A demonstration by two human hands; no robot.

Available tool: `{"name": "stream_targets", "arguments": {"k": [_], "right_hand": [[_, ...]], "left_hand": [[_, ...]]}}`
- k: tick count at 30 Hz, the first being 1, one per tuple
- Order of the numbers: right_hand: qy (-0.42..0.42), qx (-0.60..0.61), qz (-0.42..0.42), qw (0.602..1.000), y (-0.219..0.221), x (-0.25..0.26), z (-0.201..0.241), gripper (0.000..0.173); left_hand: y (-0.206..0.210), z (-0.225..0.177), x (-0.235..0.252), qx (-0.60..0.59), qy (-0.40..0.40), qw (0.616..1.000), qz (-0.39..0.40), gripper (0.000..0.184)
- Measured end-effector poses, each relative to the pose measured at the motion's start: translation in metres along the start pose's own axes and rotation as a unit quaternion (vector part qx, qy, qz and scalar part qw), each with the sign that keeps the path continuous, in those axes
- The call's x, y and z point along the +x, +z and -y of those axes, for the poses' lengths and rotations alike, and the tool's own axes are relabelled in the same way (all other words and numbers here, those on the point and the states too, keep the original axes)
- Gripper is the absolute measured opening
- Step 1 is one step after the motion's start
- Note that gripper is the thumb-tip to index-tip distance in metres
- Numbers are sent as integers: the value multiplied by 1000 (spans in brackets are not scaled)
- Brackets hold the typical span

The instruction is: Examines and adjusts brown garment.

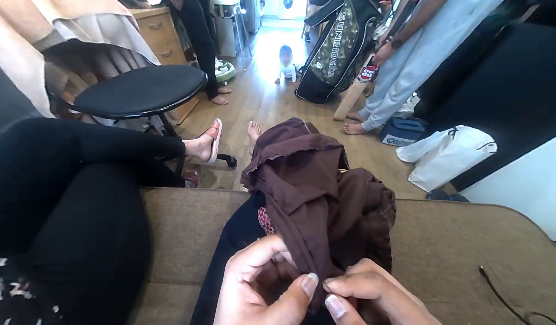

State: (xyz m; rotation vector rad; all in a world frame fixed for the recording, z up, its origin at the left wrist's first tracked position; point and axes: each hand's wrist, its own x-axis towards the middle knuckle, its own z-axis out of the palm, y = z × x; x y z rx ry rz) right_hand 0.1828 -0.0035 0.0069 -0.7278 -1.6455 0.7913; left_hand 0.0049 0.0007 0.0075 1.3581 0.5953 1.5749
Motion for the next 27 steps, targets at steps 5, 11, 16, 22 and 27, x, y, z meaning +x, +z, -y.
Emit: {"name": "stream_targets", "arguments": {"k": [5,11,16,22,27], "right_hand": [[-5,-10,4,1000,0,0,-1,8],[-19,-24,-2,1000,-1,2,-4,10],[-9,-21,-10,1000,1,1,-5,18],[-9,-13,-7,1000,6,1,-6,19],[24,46,-3,999,10,-3,-6,17]], "left_hand": [[-1,-3,0,10,-8,1000,10,26],[-4,-4,1,-31,-35,998,44,21],[0,-1,0,-17,-36,998,45,20],[4,1,-1,-92,-51,994,7,24],[6,2,-2,-114,-63,991,-14,29]]}}
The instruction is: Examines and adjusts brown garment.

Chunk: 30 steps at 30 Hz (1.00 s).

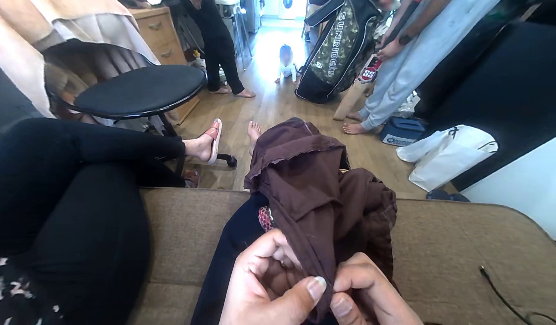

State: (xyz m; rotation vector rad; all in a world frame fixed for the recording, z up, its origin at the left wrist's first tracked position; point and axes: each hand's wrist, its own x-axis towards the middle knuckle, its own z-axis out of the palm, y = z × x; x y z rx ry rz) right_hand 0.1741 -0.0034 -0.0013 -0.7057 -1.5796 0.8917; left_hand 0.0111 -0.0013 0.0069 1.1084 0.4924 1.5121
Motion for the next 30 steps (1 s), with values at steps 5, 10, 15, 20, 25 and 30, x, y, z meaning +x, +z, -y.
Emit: {"name": "stream_targets", "arguments": {"k": [5,10,15,20,25,30], "right_hand": [[18,42,3,999,3,-1,0,17],[24,40,7,999,3,-1,2,16],[6,-4,8,1000,0,0,3,15],[-14,-34,4,999,-2,0,0,18],[-11,-4,3,1000,-2,0,-3,22],[8,25,6,1000,-2,0,-2,22]], "left_hand": [[2,2,0,-10,6,1000,-19,34],[1,2,-1,-1,20,1000,-20,35],[-2,-4,1,68,44,997,-3,33],[-7,-8,2,101,42,994,27,30],[-9,-6,2,86,23,994,64,27],[-11,-7,2,87,11,993,75,28]]}}
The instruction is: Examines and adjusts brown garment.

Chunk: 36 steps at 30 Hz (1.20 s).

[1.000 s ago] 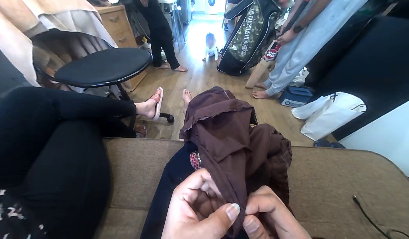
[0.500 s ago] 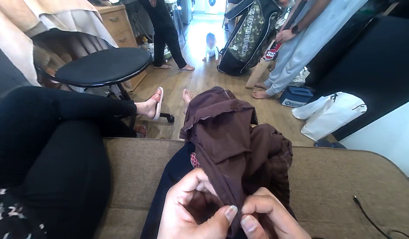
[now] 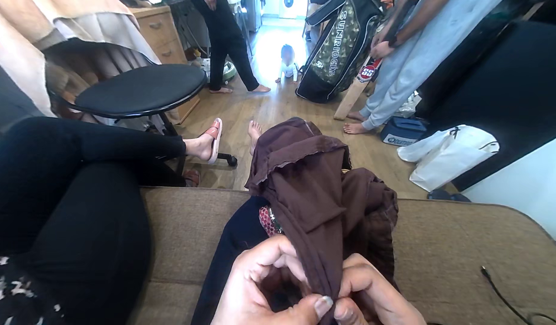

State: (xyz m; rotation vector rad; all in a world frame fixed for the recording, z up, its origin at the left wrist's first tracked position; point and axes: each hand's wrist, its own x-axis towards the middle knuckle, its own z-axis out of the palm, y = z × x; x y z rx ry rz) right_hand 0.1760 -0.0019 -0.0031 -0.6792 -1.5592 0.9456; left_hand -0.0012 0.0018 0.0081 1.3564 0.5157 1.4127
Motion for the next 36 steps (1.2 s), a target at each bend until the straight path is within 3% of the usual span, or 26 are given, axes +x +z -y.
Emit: {"name": "stream_targets", "arguments": {"k": [5,13,22,28,36], "right_hand": [[-11,-18,4,1000,1,1,-1,22],[20,42,-5,999,7,-2,-2,18],[44,89,-2,995,11,-3,-1,15],[33,51,0,998,8,-1,1,15],[21,39,-15,999,4,1,-3,19]], "left_hand": [[3,5,0,-97,-13,995,-34,26],[14,6,1,-91,-7,991,-99,52],[17,5,0,-80,13,990,-116,52],[11,4,0,-3,63,994,-90,49],[5,7,0,20,66,997,-40,43]]}}
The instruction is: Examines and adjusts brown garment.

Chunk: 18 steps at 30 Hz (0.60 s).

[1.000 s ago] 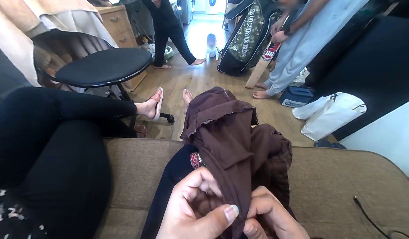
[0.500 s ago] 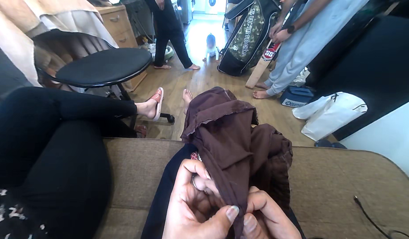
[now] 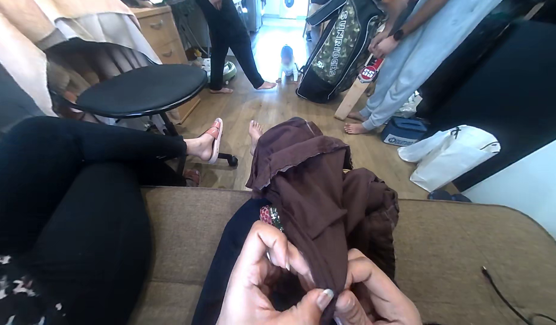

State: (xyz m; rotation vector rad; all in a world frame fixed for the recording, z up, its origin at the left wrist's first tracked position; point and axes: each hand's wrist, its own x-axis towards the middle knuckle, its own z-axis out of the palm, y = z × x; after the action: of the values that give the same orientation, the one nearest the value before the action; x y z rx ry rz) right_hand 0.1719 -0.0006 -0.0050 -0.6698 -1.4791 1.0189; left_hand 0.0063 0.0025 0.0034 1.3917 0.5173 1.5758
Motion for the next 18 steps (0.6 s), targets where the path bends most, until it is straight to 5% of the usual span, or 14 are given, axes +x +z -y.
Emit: {"name": "stream_targets", "arguments": {"k": [9,18], "right_hand": [[0,1,14,1000,1,0,0,18],[8,32,15,999,4,-1,-1,15]], "left_hand": [[3,-2,3,-95,-59,993,-26,40],[8,-5,1,-49,-44,996,-66,49]]}}
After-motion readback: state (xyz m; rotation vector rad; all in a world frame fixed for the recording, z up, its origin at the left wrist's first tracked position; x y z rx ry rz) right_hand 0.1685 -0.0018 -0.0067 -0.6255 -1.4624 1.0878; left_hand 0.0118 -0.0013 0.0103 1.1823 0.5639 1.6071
